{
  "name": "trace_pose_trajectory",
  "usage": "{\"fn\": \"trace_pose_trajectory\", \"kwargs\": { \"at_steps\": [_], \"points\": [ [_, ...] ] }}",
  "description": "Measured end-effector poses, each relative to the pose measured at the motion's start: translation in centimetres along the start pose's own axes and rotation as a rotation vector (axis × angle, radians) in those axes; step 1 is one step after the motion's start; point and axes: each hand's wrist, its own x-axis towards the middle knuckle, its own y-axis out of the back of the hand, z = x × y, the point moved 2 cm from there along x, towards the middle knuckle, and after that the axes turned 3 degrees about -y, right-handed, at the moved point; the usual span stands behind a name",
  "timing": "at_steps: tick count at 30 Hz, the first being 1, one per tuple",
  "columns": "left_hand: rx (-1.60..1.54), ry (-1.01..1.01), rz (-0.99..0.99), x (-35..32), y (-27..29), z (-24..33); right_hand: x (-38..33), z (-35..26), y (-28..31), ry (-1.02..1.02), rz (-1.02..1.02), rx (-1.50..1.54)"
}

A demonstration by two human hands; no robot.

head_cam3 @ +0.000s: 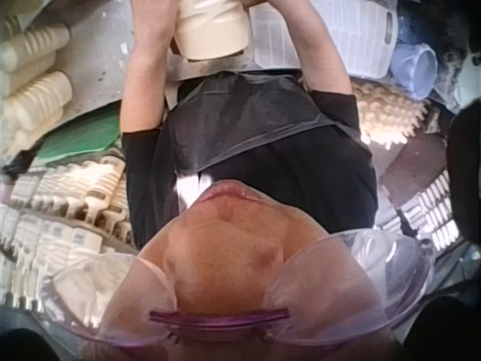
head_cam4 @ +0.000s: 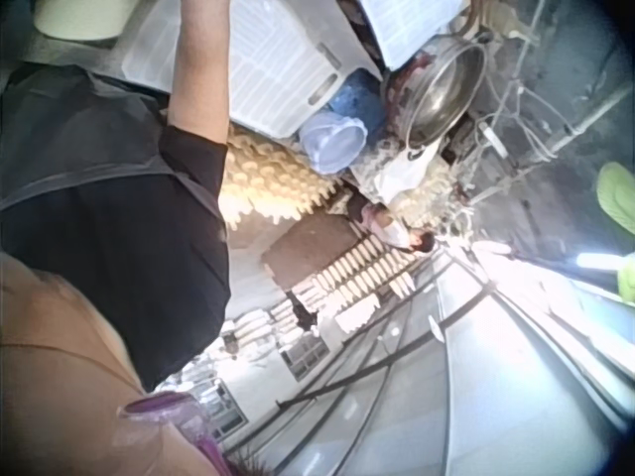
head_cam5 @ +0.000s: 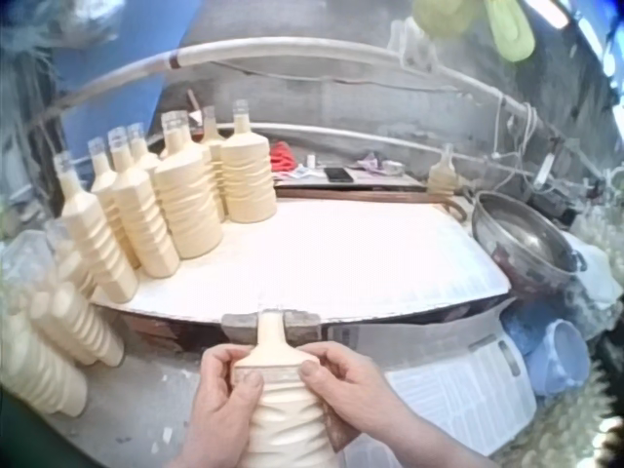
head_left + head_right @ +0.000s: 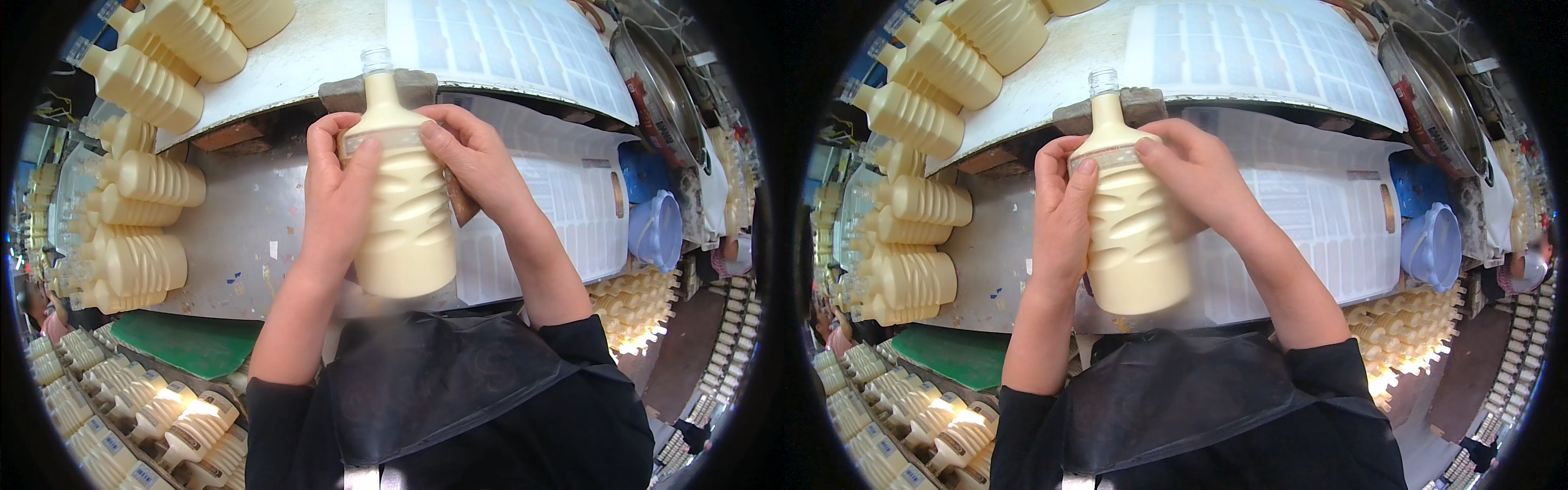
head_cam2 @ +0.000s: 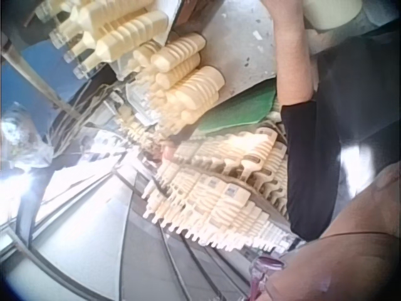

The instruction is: The person applies paper labels to cream-colored plastic bottles using a small scraper tool to smooth them. They pick up bottles, position labels, and smooth the surface before placing the finished bottles on a nearby tray.

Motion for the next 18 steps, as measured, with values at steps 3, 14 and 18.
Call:
{"fn": "trace_pose_trajectory", "kwargs": {
  "at_steps": [3, 14, 18],
  "points": [
    [0.010, 0.004, -0.006, -0.03, 0.09, -0.11, 0.05, 0.18, 0.05, 0.012, -0.021, 0.009],
    [-0.148, 0.085, -0.007, -0.09, 0.09, -0.13, -0.31, -0.55, 0.12, -0.042, 0.005, -0.002],
    [-0.152, 0.081, -0.006, -0.05, -0.11, -0.52, -0.23, -0.68, -0.29, 0.067, 0.021, -0.031]
  ]
}}
